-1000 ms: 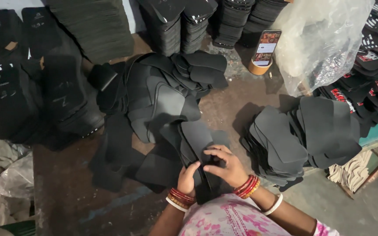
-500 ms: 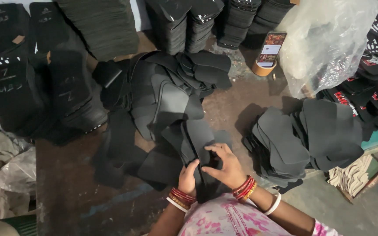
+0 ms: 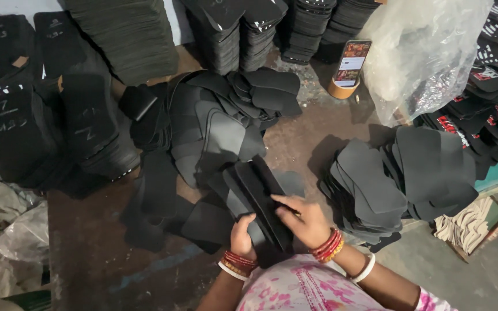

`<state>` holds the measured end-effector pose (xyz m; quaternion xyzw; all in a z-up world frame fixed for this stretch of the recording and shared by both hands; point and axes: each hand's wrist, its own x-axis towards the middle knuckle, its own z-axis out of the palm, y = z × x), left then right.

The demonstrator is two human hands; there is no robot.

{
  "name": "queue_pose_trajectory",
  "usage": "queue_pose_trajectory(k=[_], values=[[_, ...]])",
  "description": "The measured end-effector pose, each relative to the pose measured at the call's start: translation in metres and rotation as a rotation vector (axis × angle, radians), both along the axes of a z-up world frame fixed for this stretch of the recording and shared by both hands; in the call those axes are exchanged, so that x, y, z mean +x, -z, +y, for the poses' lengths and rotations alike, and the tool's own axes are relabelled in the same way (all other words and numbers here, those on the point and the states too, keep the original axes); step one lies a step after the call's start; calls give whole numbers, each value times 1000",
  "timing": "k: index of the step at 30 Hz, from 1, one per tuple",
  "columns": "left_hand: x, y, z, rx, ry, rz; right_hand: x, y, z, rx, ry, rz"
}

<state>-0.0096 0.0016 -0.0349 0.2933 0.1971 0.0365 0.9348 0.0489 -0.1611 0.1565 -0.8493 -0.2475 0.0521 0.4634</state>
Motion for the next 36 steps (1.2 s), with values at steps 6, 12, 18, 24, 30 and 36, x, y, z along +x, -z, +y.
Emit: queue_pose_trajectory(k=[6, 12, 18, 24, 30, 36], values=[[-11, 58, 9, 982, 34, -236, -2, -10, -6, -181, 28, -137], [-12, 83, 32, 1279, -51, -168, 69, -11, -107, -131, 381, -252], [-12, 67, 35, 1127, -64, -206, 104, 12, -259, -712, 955, -488], [-6, 31, 15, 1418, -13, -295, 76, 20, -176, -593, 551, -390], [7, -75, -8, 301, 145, -51, 22, -4, -47, -130, 187, -223], [7, -75, -4, 359, 143, -127, 15, 19, -25, 41, 292, -16]])
